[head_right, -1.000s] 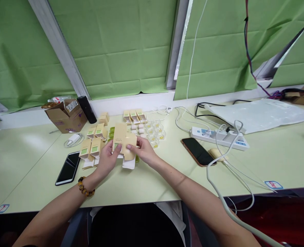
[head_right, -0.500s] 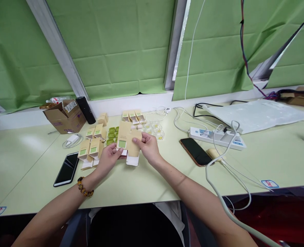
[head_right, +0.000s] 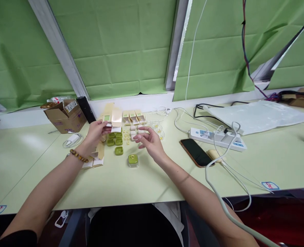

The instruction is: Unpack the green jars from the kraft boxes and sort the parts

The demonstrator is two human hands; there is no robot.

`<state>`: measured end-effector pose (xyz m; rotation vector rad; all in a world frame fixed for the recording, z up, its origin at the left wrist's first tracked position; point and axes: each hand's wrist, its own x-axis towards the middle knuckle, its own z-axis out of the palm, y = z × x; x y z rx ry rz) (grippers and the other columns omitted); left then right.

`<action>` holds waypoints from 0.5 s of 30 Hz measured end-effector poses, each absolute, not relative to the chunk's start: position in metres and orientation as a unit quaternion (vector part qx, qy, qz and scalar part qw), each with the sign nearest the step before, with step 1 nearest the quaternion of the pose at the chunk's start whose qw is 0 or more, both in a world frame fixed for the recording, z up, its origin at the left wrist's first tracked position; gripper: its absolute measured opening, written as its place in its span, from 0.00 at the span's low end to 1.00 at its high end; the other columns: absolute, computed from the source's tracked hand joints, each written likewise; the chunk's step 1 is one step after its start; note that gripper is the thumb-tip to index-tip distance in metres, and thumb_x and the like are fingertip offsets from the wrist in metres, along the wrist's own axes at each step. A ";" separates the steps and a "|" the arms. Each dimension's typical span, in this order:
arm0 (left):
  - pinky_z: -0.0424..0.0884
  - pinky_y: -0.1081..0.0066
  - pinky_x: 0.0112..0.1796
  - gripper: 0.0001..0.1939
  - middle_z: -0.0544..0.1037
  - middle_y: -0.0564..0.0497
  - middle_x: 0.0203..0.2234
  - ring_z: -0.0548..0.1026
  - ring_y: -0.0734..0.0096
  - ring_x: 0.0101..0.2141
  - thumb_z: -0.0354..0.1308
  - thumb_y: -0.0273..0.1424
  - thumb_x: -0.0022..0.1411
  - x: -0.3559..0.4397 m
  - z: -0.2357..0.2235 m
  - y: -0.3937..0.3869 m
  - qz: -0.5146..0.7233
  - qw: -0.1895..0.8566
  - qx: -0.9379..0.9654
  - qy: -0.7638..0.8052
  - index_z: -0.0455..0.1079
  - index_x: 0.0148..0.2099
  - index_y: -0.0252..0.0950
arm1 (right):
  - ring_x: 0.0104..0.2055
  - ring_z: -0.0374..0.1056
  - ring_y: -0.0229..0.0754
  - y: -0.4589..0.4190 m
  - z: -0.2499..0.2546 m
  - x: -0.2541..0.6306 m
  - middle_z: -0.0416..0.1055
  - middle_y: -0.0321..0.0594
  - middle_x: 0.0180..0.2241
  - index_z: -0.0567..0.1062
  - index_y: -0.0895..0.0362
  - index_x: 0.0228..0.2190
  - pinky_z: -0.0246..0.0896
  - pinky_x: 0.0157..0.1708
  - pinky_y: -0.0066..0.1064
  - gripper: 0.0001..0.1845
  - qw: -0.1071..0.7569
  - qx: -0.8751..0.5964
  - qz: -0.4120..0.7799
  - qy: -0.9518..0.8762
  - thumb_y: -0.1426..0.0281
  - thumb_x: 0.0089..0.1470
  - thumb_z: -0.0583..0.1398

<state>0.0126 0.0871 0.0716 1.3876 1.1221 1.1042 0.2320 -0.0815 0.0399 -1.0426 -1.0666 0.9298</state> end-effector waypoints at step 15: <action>0.81 0.62 0.33 0.10 0.83 0.33 0.28 0.85 0.49 0.30 0.71 0.27 0.58 0.080 0.050 0.235 0.320 0.310 0.600 0.664 0.78 0.40 0.26 | 0.32 0.75 0.43 -0.091 0.018 0.247 0.79 0.38 0.29 0.73 0.53 0.46 0.68 0.31 0.33 0.23 0.576 -0.454 0.431 -0.525 0.51 0.57 0.69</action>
